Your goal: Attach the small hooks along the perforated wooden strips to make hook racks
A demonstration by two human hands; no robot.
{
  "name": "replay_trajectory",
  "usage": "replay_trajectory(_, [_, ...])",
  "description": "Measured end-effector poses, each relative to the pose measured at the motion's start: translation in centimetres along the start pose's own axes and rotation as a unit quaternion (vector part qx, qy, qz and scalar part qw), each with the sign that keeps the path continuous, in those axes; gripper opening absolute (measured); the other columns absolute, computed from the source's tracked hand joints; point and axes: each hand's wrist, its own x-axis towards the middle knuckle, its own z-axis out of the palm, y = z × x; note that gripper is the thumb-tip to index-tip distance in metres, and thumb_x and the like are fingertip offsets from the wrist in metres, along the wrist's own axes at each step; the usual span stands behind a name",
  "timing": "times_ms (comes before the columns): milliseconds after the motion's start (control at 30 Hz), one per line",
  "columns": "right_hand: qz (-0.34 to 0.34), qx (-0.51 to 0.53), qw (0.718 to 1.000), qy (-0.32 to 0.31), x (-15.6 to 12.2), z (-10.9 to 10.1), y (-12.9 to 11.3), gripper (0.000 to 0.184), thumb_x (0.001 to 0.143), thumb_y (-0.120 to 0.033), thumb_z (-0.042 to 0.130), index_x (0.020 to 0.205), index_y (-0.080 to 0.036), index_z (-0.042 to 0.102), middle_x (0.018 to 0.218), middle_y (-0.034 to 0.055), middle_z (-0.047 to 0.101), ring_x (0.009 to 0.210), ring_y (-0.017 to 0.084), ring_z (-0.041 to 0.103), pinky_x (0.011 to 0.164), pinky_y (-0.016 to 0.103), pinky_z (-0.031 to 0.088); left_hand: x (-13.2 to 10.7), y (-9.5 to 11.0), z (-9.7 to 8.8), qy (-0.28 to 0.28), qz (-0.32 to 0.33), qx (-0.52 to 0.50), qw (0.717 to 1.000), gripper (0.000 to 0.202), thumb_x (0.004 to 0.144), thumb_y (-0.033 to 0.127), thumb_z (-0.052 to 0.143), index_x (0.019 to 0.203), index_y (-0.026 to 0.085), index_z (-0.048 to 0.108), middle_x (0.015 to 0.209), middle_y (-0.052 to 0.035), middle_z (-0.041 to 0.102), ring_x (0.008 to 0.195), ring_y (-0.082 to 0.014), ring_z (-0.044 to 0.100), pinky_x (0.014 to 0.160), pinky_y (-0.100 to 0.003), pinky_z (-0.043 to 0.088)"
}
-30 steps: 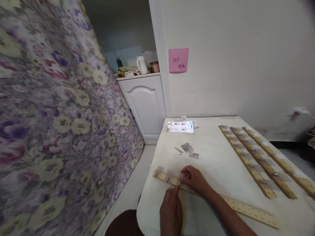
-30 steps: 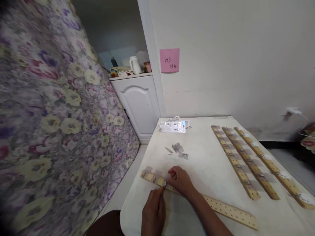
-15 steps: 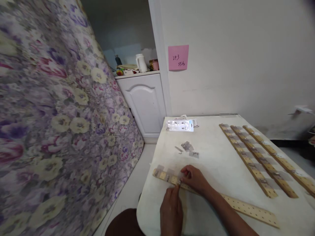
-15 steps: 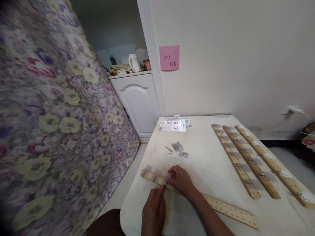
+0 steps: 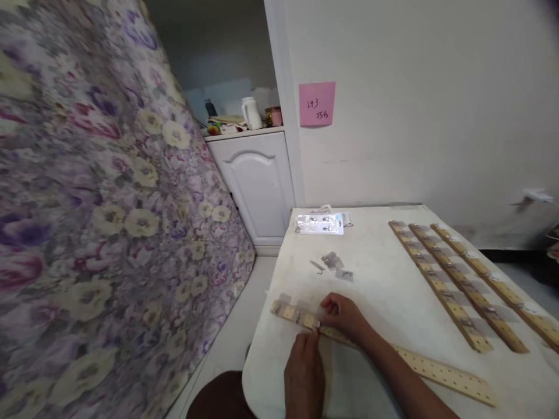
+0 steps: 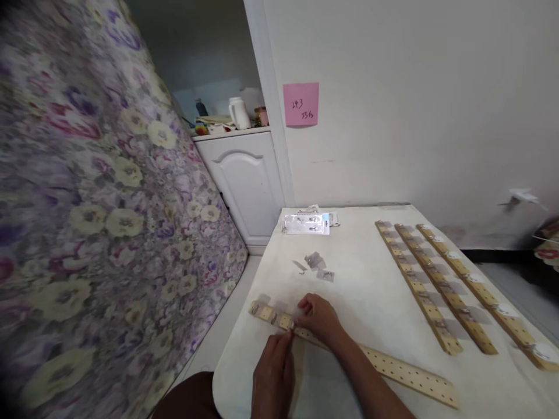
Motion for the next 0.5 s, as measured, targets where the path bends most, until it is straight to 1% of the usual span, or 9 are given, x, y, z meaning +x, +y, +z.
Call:
replay_trajectory(133, [0.030, 0.017, 0.999, -0.004, 0.38, 0.22, 0.09, 0.028, 0.056, -0.019, 0.072, 0.082, -0.019, 0.063, 0.073, -0.0017, 0.061, 0.068, 0.015, 0.056, 0.062, 0.024, 0.039, 0.05, 0.14, -0.11, 0.003, -0.004, 0.007, 1.000, 0.036, 0.088, 0.014, 0.036, 0.117, 0.020, 0.056, 0.096, -0.0074, 0.060, 0.088, -0.0176, 0.060, 0.078, -0.029, 0.051])
replay_trajectory(300, [0.045, 0.026, 0.999, -0.009, 0.41, 0.24, -0.18, 0.030, 0.054, -0.018, 0.072, 0.082, -0.018, 0.063, 0.074, -0.0018, 0.061, 0.068, 0.014, 0.055, 0.062, 0.024, 0.039, 0.06, 0.01, -0.06, -0.002, -0.006, 0.002, 1.000, 0.036, 0.088, 0.013, 0.035, 0.115, 0.020, 0.056, 0.097, -0.0070, 0.060, 0.089, -0.0176, 0.060, 0.080, -0.030, 0.051])
replay_trajectory(400, [0.040, 0.024, 0.999, -0.005, 0.11, 0.11, -0.34, 0.032, 0.055, -0.018, 0.072, 0.086, -0.018, 0.064, 0.076, -0.0018, 0.061, 0.066, 0.013, 0.054, 0.061, 0.024, 0.039, 0.12, 0.02, -0.07, 0.000, -0.007, -0.004, 1.000, 0.037, 0.087, 0.013, 0.035, 0.116, 0.021, 0.057, 0.096, -0.0071, 0.060, 0.089, -0.0180, 0.060, 0.079, -0.030, 0.051])
replay_trajectory(500, [0.017, 0.038, 0.999, 0.001, -0.22, -0.14, -0.34, 0.032, 0.057, -0.019, 0.071, 0.088, -0.018, 0.064, 0.077, -0.0013, 0.062, 0.065, 0.013, 0.053, 0.061, 0.023, 0.039, 0.20, 0.22, -0.28, -0.002, -0.012, -0.008, 1.000, 0.036, 0.087, 0.015, 0.035, 0.115, 0.020, 0.058, 0.095, -0.0078, 0.060, 0.089, -0.0187, 0.060, 0.079, -0.030, 0.051])
